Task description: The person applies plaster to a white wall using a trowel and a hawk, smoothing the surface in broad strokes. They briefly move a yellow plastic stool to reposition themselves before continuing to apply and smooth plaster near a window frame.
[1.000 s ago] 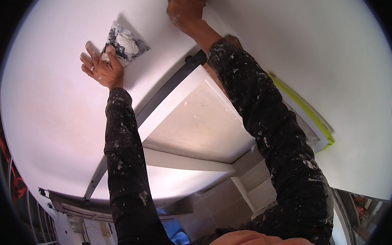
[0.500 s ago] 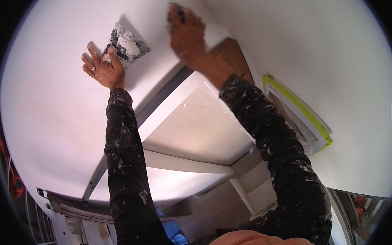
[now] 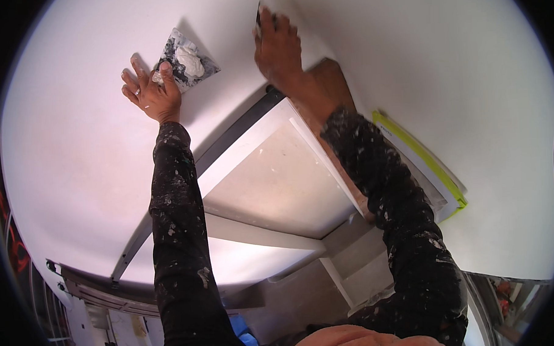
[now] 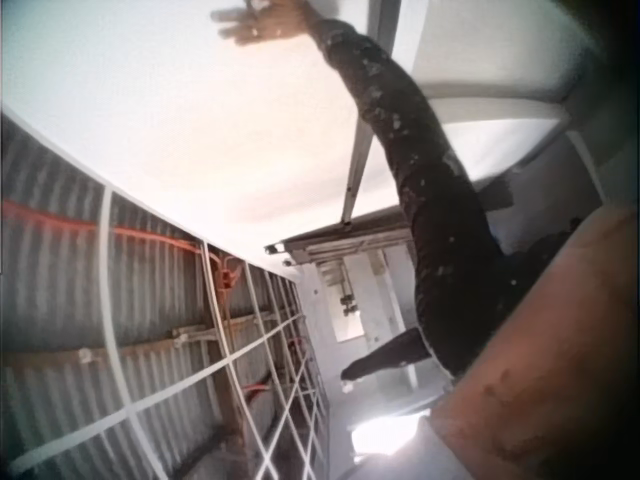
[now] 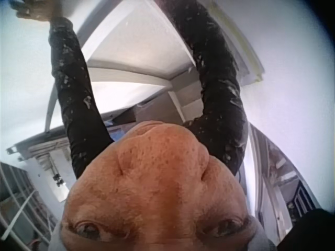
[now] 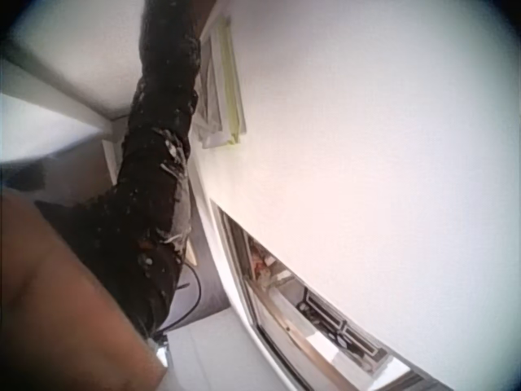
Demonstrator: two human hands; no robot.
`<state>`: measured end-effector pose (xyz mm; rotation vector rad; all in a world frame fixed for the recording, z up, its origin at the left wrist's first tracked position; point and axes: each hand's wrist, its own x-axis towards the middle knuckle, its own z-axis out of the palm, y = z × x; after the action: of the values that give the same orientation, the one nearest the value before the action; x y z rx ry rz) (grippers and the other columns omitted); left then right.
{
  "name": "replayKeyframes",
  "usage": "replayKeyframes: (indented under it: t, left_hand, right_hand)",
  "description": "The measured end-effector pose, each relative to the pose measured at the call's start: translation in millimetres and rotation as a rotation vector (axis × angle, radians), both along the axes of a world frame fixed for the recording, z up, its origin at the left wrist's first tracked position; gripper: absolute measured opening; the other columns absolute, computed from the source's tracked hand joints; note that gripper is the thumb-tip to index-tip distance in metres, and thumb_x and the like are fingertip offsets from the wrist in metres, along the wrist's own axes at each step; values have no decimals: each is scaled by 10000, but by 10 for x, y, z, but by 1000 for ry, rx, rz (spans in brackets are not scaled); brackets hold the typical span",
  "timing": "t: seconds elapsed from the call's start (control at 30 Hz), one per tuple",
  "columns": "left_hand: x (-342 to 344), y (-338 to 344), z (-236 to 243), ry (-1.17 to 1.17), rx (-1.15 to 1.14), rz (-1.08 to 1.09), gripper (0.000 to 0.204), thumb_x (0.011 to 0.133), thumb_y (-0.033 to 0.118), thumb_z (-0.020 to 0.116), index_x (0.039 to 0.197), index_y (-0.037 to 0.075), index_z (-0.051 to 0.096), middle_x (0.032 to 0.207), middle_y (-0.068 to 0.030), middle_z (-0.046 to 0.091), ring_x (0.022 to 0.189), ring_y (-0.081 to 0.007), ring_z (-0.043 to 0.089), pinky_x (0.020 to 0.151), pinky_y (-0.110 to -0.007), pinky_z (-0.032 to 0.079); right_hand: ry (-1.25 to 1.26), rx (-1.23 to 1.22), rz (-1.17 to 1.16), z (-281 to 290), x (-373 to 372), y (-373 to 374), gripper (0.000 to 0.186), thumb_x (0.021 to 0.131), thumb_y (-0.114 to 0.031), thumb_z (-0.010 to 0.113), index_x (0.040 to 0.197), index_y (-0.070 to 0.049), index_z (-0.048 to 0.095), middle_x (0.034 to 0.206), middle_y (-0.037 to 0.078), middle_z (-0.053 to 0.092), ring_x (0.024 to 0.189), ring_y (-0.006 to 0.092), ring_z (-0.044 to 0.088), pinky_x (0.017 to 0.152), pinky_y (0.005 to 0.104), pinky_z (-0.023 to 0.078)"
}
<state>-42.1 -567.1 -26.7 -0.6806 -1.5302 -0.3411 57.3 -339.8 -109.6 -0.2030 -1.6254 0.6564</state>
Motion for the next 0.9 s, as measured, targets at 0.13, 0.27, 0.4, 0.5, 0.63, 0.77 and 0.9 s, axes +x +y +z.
replayKeyframes:
  t: [0.13,0.27,0.4,0.5,0.63,0.77,0.9]
  left_hand:
    - [-8,24,21,-24,-17,38,764,976,650,380,1028,-16,750,1549,-25,421,1491,-350,191,1207,-513,46]
    - [-44,-18,-3,-21,-15,46,718,979,644,383,1003,39,769,1540,-32,435,1488,-361,200,1205,-521,41]
    - [7,26,-4,-5,-5,-9,704,978,647,386,1003,59,773,1535,-35,442,1484,-373,209,1202,-533,36]
    - [43,42,18,-27,-17,-11,784,970,670,368,1287,-3,615,1556,-52,406,1485,-369,206,1206,-523,28]
    - [32,51,-15,-29,-19,3,770,976,651,377,1332,-2,579,1564,-48,394,1484,-367,207,1205,-525,24]
    - [54,-24,-19,-61,-33,43,766,977,652,367,1185,-18,674,1569,-49,385,1483,-373,203,1205,-526,26]
    - [24,-7,22,-24,-24,44,763,971,667,358,1019,19,757,1555,-35,408,1485,-360,204,1208,-522,33]
  right_hand:
    - [-191,-93,3,750,-40,257,591,998,-325,526,1479,-43,330,1442,232,382,1255,426,458,1009,546,427]
    - [-193,-19,-189,1028,-123,285,572,990,-302,529,1463,-34,352,1397,237,426,1239,431,470,1010,548,427]
    - [-156,8,-376,1045,-255,263,574,981,-283,536,1461,-30,351,1397,251,417,1248,447,457,1021,555,417]
    - [-69,-61,-237,943,-351,149,607,927,-253,595,1448,-50,358,1326,278,424,1151,466,487,921,604,426]
    - [-77,41,-88,407,-292,-434,611,920,-272,602,1447,-89,352,1303,280,425,1114,477,483,889,613,421]
    - [-57,40,31,101,-46,-398,567,947,-298,565,1459,-131,386,1337,273,438,1120,470,493,913,588,428]
    - [-117,-49,-156,28,-85,163,567,948,-306,566,1463,-139,396,1344,273,441,1113,461,507,912,582,434]
